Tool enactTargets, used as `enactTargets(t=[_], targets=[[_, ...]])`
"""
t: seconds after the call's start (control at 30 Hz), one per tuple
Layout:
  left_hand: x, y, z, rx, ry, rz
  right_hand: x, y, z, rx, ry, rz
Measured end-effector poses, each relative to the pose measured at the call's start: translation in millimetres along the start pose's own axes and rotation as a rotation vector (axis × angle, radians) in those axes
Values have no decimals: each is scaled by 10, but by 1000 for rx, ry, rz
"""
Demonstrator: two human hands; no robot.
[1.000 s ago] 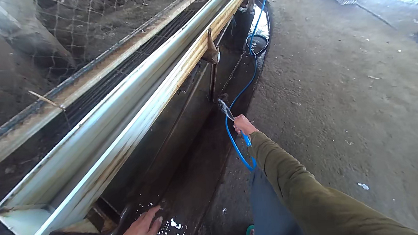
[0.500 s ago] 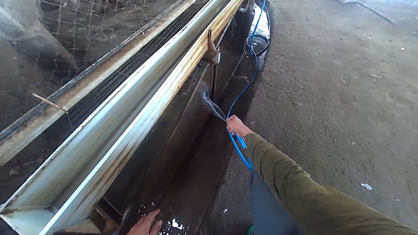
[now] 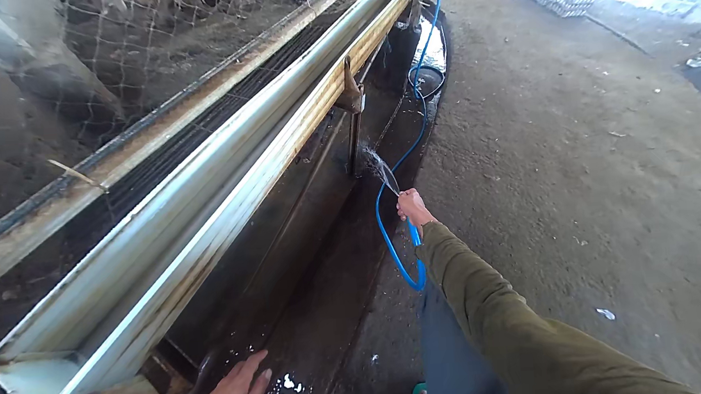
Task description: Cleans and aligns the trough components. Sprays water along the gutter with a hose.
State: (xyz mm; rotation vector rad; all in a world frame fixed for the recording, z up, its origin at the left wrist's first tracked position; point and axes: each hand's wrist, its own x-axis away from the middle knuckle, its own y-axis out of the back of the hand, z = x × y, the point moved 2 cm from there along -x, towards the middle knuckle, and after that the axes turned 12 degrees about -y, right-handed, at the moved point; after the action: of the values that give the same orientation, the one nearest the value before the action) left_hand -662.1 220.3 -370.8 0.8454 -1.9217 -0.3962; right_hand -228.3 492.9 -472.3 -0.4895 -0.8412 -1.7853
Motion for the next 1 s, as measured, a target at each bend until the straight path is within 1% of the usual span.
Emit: enactTargets(t=[0.17, 0.37, 0.57, 0.8, 0.93, 1.0], targets=[[-13, 3, -22, -14, -4, 5, -41, 58, 3, -12, -2, -37], [-21, -13, -8, -7, 2, 11, -38, 7, -8, 14, -48, 50], [-18, -16, -5, -10, 7, 15, -31, 8, 6, -26, -34, 9], [-29, -22, 26, -18, 3, 12, -20, -65, -19, 90, -90, 78], [-28, -20, 40, -18, 10, 10, 37, -270, -38, 127, -61, 223], [-16, -19, 34, -9, 3, 3, 103, -368, -23, 143, -45, 255]])
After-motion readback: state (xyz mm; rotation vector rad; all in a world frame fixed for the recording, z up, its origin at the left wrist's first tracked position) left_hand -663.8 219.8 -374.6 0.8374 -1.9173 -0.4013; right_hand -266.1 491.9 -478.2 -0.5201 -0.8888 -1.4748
